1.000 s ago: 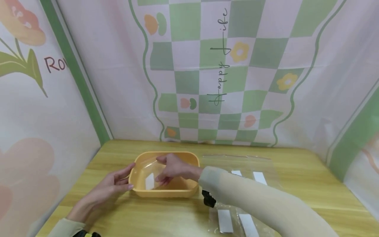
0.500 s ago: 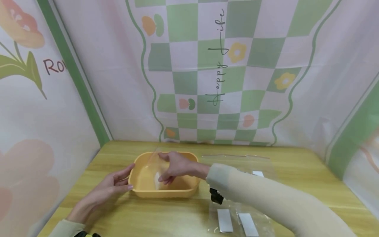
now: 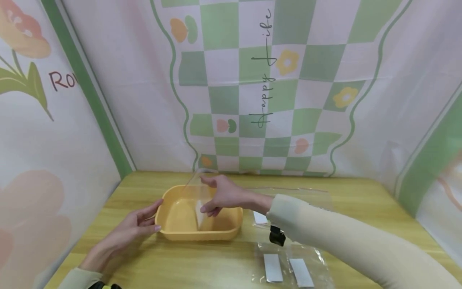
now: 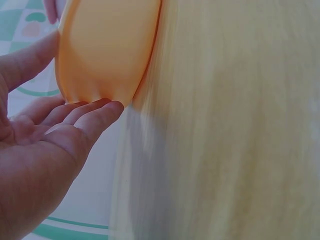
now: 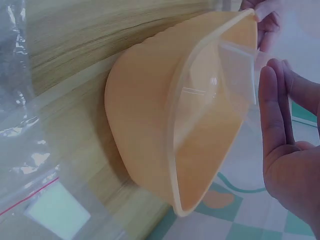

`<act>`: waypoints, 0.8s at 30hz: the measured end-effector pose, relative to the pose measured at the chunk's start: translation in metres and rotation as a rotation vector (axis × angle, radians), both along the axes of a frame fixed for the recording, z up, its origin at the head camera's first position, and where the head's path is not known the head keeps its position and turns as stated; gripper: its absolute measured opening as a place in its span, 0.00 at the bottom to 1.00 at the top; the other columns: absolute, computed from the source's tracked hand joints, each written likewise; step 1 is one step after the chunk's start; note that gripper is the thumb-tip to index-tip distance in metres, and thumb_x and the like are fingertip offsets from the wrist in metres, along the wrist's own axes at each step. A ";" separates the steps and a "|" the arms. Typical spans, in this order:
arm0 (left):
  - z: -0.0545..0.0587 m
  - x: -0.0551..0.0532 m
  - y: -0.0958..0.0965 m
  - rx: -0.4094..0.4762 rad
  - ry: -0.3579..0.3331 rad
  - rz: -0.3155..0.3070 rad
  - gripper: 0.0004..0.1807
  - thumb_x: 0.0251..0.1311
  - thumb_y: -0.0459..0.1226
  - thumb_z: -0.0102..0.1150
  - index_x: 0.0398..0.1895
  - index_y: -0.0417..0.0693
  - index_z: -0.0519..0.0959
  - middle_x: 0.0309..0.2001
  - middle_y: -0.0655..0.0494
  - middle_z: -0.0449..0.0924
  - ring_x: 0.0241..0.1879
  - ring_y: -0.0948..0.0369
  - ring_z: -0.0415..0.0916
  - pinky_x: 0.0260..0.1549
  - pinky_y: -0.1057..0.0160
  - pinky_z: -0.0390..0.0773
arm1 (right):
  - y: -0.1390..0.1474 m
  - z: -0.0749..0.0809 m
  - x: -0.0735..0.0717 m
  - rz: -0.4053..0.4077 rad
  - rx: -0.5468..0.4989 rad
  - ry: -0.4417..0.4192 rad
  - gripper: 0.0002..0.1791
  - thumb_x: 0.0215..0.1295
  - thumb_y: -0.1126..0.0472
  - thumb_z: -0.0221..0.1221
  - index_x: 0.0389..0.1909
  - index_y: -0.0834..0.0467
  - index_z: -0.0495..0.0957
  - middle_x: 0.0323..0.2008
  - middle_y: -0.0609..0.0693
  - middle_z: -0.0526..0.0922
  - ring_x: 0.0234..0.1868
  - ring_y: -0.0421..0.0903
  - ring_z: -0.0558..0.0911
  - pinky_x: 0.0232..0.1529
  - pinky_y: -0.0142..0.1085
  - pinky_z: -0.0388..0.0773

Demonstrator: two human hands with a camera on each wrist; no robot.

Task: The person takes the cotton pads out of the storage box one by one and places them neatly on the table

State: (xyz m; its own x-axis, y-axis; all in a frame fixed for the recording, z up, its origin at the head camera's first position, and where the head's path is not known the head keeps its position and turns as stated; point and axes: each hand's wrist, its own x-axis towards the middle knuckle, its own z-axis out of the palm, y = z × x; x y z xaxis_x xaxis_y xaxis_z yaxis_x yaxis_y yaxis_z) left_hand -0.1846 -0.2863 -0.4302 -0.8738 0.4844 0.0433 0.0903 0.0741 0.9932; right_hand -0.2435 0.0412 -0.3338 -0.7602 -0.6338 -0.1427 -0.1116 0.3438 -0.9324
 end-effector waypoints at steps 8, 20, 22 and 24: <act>0.000 0.001 -0.001 -0.003 0.006 -0.006 0.48 0.69 0.27 0.63 0.81 0.26 0.43 0.80 0.28 0.37 0.72 0.27 0.54 0.63 0.62 0.76 | 0.023 0.020 0.008 -0.013 -0.037 0.032 0.57 0.58 0.73 0.75 0.83 0.58 0.52 0.82 0.61 0.52 0.30 0.53 0.90 0.35 0.44 0.91; 0.000 0.000 0.000 0.000 0.028 -0.018 0.47 0.69 0.26 0.62 0.80 0.25 0.43 0.80 0.28 0.37 0.72 0.27 0.53 0.63 0.62 0.76 | 0.067 0.044 0.032 -0.069 -0.051 0.050 0.58 0.57 0.72 0.76 0.84 0.55 0.53 0.82 0.64 0.50 0.32 0.56 0.90 0.37 0.48 0.91; 0.000 0.000 0.001 0.000 0.026 -0.019 0.47 0.69 0.26 0.62 0.80 0.25 0.42 0.80 0.27 0.37 0.72 0.26 0.52 0.63 0.62 0.75 | 0.075 0.045 0.035 -0.070 -0.059 0.050 0.58 0.57 0.72 0.76 0.84 0.55 0.53 0.83 0.63 0.49 0.32 0.57 0.90 0.37 0.48 0.91; 0.000 0.001 0.001 -0.001 0.025 -0.017 0.47 0.68 0.26 0.63 0.80 0.25 0.42 0.80 0.28 0.36 0.72 0.26 0.52 0.64 0.62 0.75 | 0.084 0.044 0.039 -0.071 -0.077 0.049 0.58 0.57 0.72 0.75 0.84 0.57 0.52 0.83 0.65 0.48 0.32 0.58 0.90 0.37 0.49 0.91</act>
